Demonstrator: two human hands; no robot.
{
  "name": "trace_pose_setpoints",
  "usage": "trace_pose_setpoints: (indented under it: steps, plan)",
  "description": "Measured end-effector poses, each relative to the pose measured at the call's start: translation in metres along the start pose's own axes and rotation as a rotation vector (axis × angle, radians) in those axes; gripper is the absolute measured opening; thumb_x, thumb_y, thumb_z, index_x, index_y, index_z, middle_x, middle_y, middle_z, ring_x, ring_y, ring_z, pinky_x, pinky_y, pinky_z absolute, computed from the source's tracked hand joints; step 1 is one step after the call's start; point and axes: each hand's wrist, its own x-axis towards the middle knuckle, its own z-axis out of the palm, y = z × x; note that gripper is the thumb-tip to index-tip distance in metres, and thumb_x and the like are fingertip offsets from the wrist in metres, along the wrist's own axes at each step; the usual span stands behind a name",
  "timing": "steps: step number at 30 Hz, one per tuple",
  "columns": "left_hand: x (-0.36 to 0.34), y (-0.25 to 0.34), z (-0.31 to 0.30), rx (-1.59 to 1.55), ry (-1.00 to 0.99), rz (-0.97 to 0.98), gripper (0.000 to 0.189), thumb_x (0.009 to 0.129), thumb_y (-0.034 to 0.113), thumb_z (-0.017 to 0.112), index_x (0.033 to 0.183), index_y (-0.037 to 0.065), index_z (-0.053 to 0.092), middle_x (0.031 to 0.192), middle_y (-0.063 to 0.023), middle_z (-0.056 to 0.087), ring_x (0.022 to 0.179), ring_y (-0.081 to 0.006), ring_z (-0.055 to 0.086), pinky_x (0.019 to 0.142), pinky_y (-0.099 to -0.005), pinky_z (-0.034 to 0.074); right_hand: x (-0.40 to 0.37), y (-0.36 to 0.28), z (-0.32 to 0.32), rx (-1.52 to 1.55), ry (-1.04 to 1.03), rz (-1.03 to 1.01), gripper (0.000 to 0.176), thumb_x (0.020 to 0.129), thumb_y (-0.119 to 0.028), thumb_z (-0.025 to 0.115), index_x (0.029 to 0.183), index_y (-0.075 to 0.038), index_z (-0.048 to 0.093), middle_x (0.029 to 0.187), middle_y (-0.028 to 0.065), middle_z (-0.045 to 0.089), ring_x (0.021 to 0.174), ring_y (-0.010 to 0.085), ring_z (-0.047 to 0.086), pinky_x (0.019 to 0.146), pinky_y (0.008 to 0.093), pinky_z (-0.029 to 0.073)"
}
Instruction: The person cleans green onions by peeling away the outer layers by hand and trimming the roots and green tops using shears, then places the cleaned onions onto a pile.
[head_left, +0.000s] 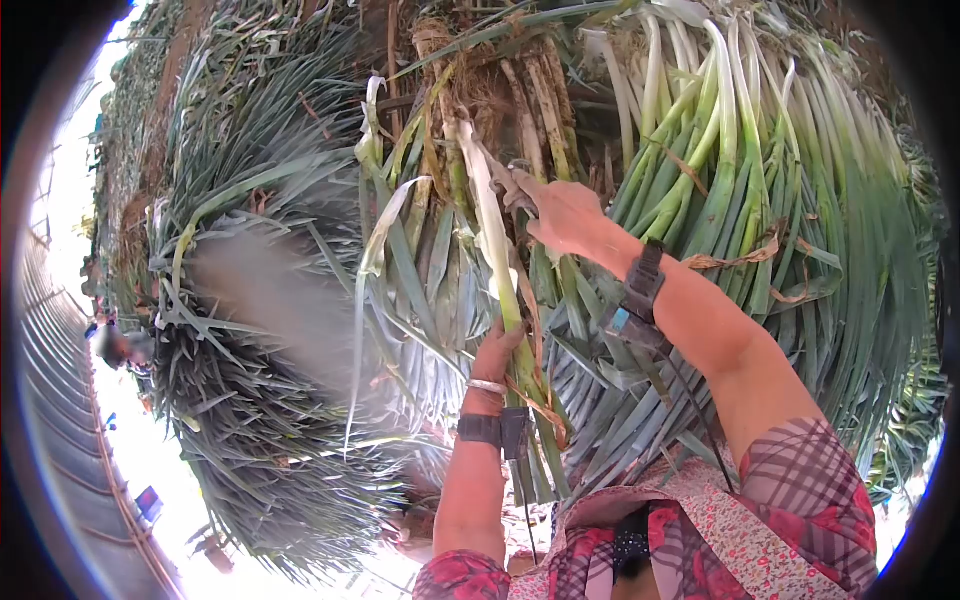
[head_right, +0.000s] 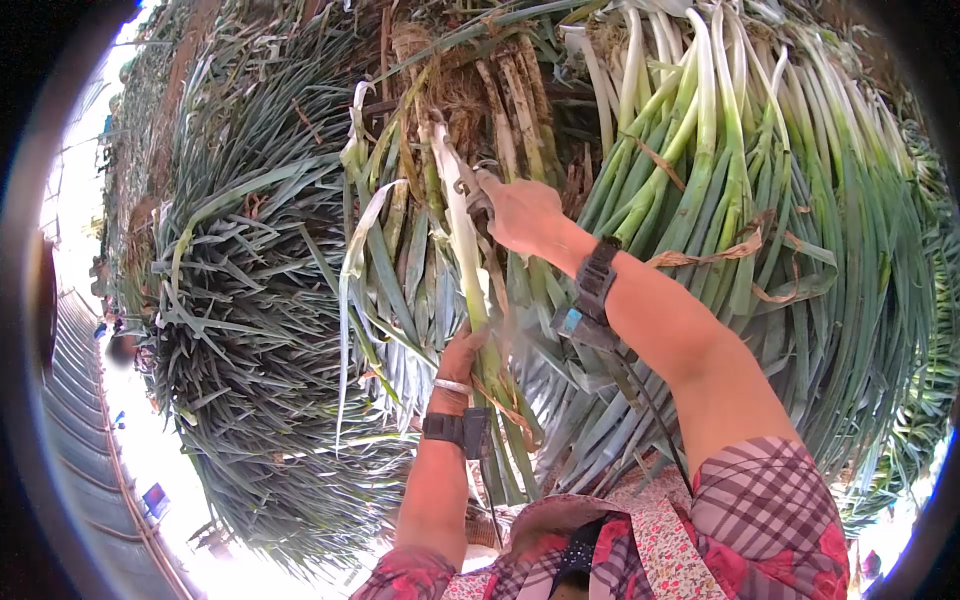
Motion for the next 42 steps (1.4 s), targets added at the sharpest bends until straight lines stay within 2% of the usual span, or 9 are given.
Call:
trace_pose_setpoints:
  steps: [2, 9, 11, 16, 23, 24, 28, 32, 42]
  plan:
    - [0.002, -0.006, -0.002, -0.032, 0.004, 0.029, 0.051, 0.085, 0.029, 0.062, 0.127, 0.004, 0.047, 0.098, -0.0042, 0.056, 0.078, -0.0132, 0.057, 0.065, -0.0269, 0.049, 0.009, 0.004, -0.001, -0.004, 0.016, 0.006, 0.064, 0.073, -0.013, 0.057, 0.134, -0.009, 0.040, 0.082, 0.0161, 0.065, 0.077, 0.0348, 0.063, 0.066, 0.0453, 0.049]
    - [-0.015, 0.016, 0.007, 0.008, 0.030, -0.010, 0.050, 0.085, 0.020, 0.059, 0.130, 0.003, 0.045, 0.101, -0.0048, 0.060, 0.086, -0.0135, 0.056, 0.076, -0.0265, 0.046, 0.005, 0.004, -0.004, 0.019, 0.003, 0.019, 0.068, 0.070, -0.016, 0.060, 0.135, -0.011, 0.040, 0.084, 0.0177, 0.064, 0.078, 0.0374, 0.062, 0.068, 0.0469, 0.049]
    - [-0.022, 0.014, 0.006, 0.066, 0.074, 0.151, 0.034, 0.085, 0.017, 0.057, 0.115, 0.002, 0.052, 0.088, -0.0038, 0.058, 0.072, -0.0130, 0.057, 0.063, -0.0251, 0.048, -0.009, 0.003, -0.014, 0.056, -0.013, 0.002, 0.068, 0.070, -0.017, 0.060, 0.134, -0.011, 0.040, 0.084, 0.0178, 0.063, 0.078, 0.0376, 0.062, 0.068, 0.0469, 0.049]
    - [-0.061, 0.057, 0.013, 0.091, 0.056, 0.235, 0.023, 0.084, 0.014, 0.060, 0.103, 0.002, 0.055, 0.076, -0.0042, 0.062, 0.067, -0.0117, 0.057, 0.061, -0.0236, 0.045, -0.078, 0.011, -0.038, 0.202, -0.141, -0.019, 0.062, 0.073, -0.018, 0.059, 0.132, -0.013, 0.042, 0.085, 0.0191, 0.063, 0.079, 0.0359, 0.062, 0.067, 0.0461, 0.048]
    - [-0.062, 0.057, 0.025, 0.456, 0.146, 0.259, 0.030, 0.082, 0.014, 0.063, 0.108, 0.001, 0.055, 0.085, -0.0008, 0.060, 0.075, -0.0105, 0.056, 0.065, -0.0255, 0.047, -0.141, 0.026, -0.058, 0.428, -0.054, -0.002, 0.069, 0.070, -0.018, 0.061, 0.135, -0.016, 0.039, 0.079, 0.0168, 0.059, 0.075, 0.0361, 0.060, 0.066, 0.0441, 0.047]
    - [-0.056, 0.045, 0.021, 0.670, 0.251, 0.359, 0.036, 0.081, 0.022, 0.064, 0.108, 0.002, 0.054, 0.081, -0.0128, 0.066, 0.073, -0.0230, 0.064, 0.066, -0.0338, 0.049, -0.140, 0.029, -0.060, 0.434, -0.024, 0.008, 0.070, 0.069, -0.018, 0.060, 0.136, -0.015, 0.039, 0.078, 0.0171, 0.059, 0.075, 0.0363, 0.060, 0.067, 0.0446, 0.047]
    - [-0.047, 0.038, 0.027, 1.317, 0.495, 0.210, 0.043, 0.078, 0.038, 0.060, 0.107, 0.007, 0.054, 0.077, -0.0246, 0.063, 0.073, -0.0430, 0.061, 0.068, -0.0466, 0.048, -0.125, 0.046, -0.054, 0.418, 0.044, 0.059, 0.072, 0.068, -0.017, 0.060, 0.136, -0.013, 0.039, 0.077, 0.0183, 0.060, 0.074, 0.0370, 0.060, 0.068, 0.0464, 0.047]
    - [-0.039, 0.026, 0.035, 1.538, 0.594, 0.270, 0.035, 0.078, 0.031, 0.062, 0.103, 0.009, 0.049, 0.068, -0.0185, 0.063, 0.065, -0.0390, 0.063, 0.057, -0.0496, 0.045, -0.111, 0.060, -0.043, 0.373, 0.047, 0.042, 0.072, 0.068, -0.017, 0.058, 0.137, -0.011, 0.038, 0.078, 0.0196, 0.061, 0.075, 0.0381, 0.060, 0.068, 0.0463, 0.048]
    - [-0.038, 0.004, 0.050, 1.510, 0.657, 0.169, 0.032, 0.078, 0.028, 0.064, 0.100, 0.008, 0.052, 0.068, -0.0205, 0.062, 0.067, -0.0410, 0.061, 0.062, -0.0470, 0.048, -0.064, 0.069, -0.023, 0.328, 0.053, 0.105, 0.071, 0.068, -0.015, 0.058, 0.137, -0.012, 0.037, 0.081, 0.0239, 0.061, 0.078, 0.0427, 0.059, 0.072, 0.0491, 0.046]
